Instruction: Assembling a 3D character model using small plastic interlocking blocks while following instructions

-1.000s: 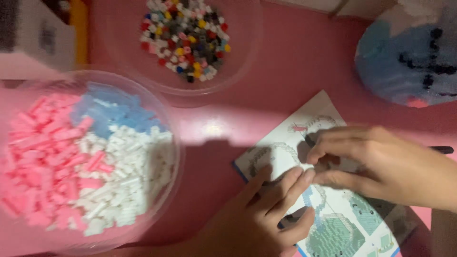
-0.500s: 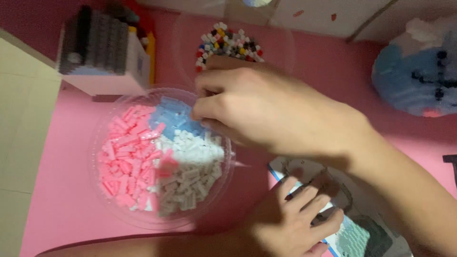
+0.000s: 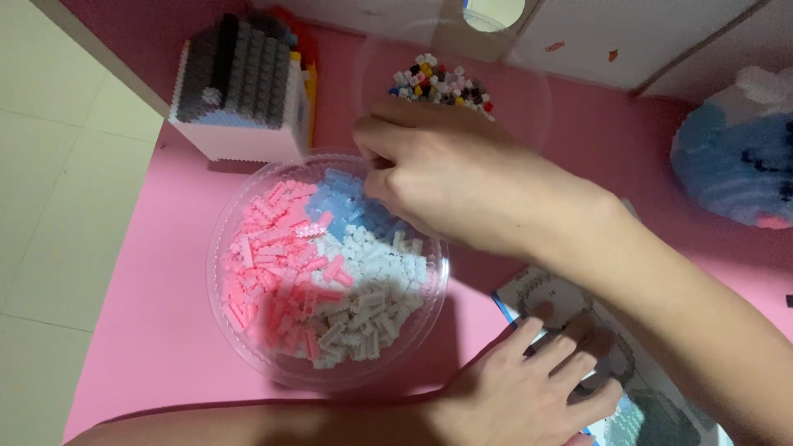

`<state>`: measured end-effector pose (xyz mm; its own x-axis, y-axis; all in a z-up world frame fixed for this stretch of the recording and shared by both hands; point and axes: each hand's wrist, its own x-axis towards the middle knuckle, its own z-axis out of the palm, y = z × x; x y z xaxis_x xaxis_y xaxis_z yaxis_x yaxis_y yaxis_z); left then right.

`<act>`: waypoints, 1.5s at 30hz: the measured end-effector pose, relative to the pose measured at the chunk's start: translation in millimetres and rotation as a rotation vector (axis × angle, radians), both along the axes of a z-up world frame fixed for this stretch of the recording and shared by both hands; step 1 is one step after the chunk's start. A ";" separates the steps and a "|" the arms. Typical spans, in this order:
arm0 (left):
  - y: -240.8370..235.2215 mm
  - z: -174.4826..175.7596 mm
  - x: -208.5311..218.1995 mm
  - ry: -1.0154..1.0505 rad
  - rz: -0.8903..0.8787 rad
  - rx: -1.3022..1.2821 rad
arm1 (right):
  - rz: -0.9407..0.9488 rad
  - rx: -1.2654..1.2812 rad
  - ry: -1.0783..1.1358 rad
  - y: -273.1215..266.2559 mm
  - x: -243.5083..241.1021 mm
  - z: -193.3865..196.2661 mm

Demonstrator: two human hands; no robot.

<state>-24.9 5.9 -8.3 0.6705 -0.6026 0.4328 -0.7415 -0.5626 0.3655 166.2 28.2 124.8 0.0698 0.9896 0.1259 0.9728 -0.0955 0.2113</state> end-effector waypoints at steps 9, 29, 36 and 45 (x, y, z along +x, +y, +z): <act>2.3 -3.9 1.9 -0.102 0.013 0.023 | 0.023 0.179 0.652 -19.9 1.4 34.8; 11.3 34.2 18.7 -0.113 -0.038 -0.178 | -0.631 0.082 0.426 -278.5 -91.7 -32.0; 2.9 29.6 23.1 -0.135 0.006 -0.025 | -0.543 0.268 0.588 -279.8 -85.2 -46.3; -2.3 17.9 26.8 -0.191 0.005 0.028 | -0.752 0.406 0.725 -299.8 -83.1 -63.0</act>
<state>1.9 3.6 9.6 0.5804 -0.6132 0.5358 -0.7933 -0.5742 0.2022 83.1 -271.5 61.8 0.8204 0.5599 0.1163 0.5190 -0.6438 -0.5623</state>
